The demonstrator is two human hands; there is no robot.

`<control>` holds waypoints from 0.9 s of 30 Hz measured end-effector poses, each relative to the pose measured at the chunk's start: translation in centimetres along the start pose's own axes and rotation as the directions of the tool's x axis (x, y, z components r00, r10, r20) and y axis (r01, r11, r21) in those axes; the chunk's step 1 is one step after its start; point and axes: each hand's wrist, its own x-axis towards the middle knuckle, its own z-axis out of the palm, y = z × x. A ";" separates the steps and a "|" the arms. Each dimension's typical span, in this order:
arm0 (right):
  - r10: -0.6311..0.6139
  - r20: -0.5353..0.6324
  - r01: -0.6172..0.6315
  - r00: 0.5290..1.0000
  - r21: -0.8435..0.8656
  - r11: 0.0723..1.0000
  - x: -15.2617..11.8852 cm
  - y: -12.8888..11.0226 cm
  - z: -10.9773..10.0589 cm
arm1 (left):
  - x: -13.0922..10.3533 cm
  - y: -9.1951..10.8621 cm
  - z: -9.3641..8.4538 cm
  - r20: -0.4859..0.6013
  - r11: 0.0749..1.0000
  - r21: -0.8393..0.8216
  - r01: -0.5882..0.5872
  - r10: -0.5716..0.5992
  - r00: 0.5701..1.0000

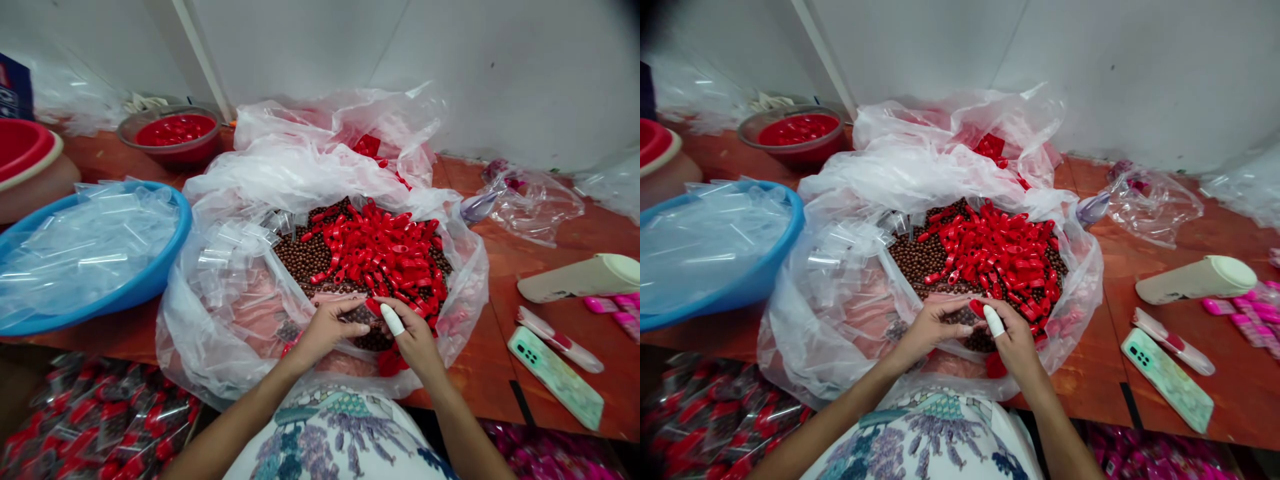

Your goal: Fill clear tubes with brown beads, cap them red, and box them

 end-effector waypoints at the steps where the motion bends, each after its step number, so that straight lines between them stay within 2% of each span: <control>1: -0.061 0.007 0.062 0.998 -0.065 0.996 0.0 0.0 0.1 | 0.0 0.0 0.1 0.004 1.000 -0.004 -0.010 0.010 1.000; 5: -0.268 0.090 0.283 0.959 -0.335 0.899 -0.3 0.4 0.6 | -0.2 0.2 0.3 -0.020 0.999 -0.017 -0.028 0.027 0.999; 10: -0.362 0.143 0.376 0.921 -0.566 0.734 -0.3 1.0 1.5 | -0.2 0.4 0.4 -0.029 0.996 -0.086 -0.002 -0.001 1.000; 15: -0.402 0.118 0.392 0.908 -0.580 0.715 0.1 1.1 1.4 | -0.2 -0.2 0.7 -0.126 0.965 -0.235 0.117 -0.150 0.981; 19: -0.418 0.121 0.405 0.900 -0.583 0.704 0.0 1.2 1.7 | -0.1 -0.9 1.8 -0.085 0.901 -0.392 0.186 -0.237 0.968; 21: -0.429 0.129 0.418 0.894 -0.582 0.697 -0.2 1.3 2.2 | 0.0 -1.3 2.6 -0.103 0.877 -0.429 0.214 -0.283 0.953; 24: -0.435 0.121 0.423 0.892 -0.563 0.710 -0.3 1.3 2.7 | 0.2 -1.8 3.2 -0.157 0.870 -0.441 0.222 -0.318 0.935; 27: -0.399 0.155 0.421 0.904 -0.486 0.766 -0.4 1.1 2.4 | 0.3 -1.9 3.1 -0.151 0.847 -0.491 0.203 -0.312 0.938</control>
